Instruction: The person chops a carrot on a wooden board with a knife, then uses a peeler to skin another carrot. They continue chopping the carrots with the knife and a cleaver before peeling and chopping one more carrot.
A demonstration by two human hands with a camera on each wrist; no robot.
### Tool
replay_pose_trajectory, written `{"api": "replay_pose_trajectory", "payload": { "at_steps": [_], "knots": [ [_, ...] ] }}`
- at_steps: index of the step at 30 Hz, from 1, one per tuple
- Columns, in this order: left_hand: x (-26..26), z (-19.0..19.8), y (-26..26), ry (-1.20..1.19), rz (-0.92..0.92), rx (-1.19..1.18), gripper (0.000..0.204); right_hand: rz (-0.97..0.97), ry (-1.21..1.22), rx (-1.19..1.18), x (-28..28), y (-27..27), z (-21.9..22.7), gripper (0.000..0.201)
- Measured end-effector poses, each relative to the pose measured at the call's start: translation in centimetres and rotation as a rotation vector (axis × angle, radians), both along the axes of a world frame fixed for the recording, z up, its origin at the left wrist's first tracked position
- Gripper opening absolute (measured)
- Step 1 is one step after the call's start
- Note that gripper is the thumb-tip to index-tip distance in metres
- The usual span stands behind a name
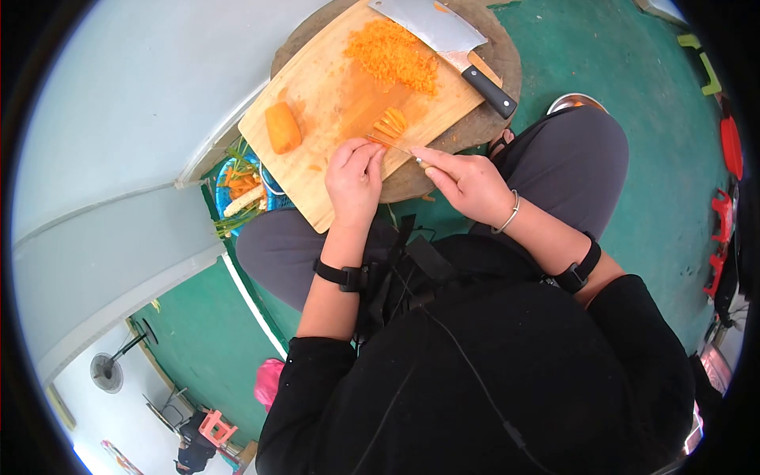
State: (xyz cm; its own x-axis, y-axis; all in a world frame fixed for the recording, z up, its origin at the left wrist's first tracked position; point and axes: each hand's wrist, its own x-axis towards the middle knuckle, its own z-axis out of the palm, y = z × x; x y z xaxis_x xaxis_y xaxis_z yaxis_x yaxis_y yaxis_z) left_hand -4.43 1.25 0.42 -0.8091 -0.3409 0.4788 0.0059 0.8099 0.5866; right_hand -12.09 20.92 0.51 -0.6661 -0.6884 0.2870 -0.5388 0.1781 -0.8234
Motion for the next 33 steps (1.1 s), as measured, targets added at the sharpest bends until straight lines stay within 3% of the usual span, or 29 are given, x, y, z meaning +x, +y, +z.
{"api": "replay_pose_trajectory", "payload": {
  "at_steps": [9,14,26,33],
  "knots": [
    [-0.2,0.2,0.0,0.015,0.006,0.002,0.011,0.03,0.045,0.095,0.1,-0.1,0.2,0.036],
    [-0.1,0.0,-0.1,0.011,0.003,0.019,0.011,0.042,0.041,0.287,0.2,-0.9,1.0,0.037],
    [0.2,-0.1,0.0,0.02,0.023,-0.028,0.011,-0.016,-0.012,0.067,0.1,0.5,-0.3,0.034],
    [0.2,0.2,0.0,-0.008,0.019,-0.03,0.01,0.056,-0.045,0.125,0.1,0.3,0.7,0.034]
  ]
}}
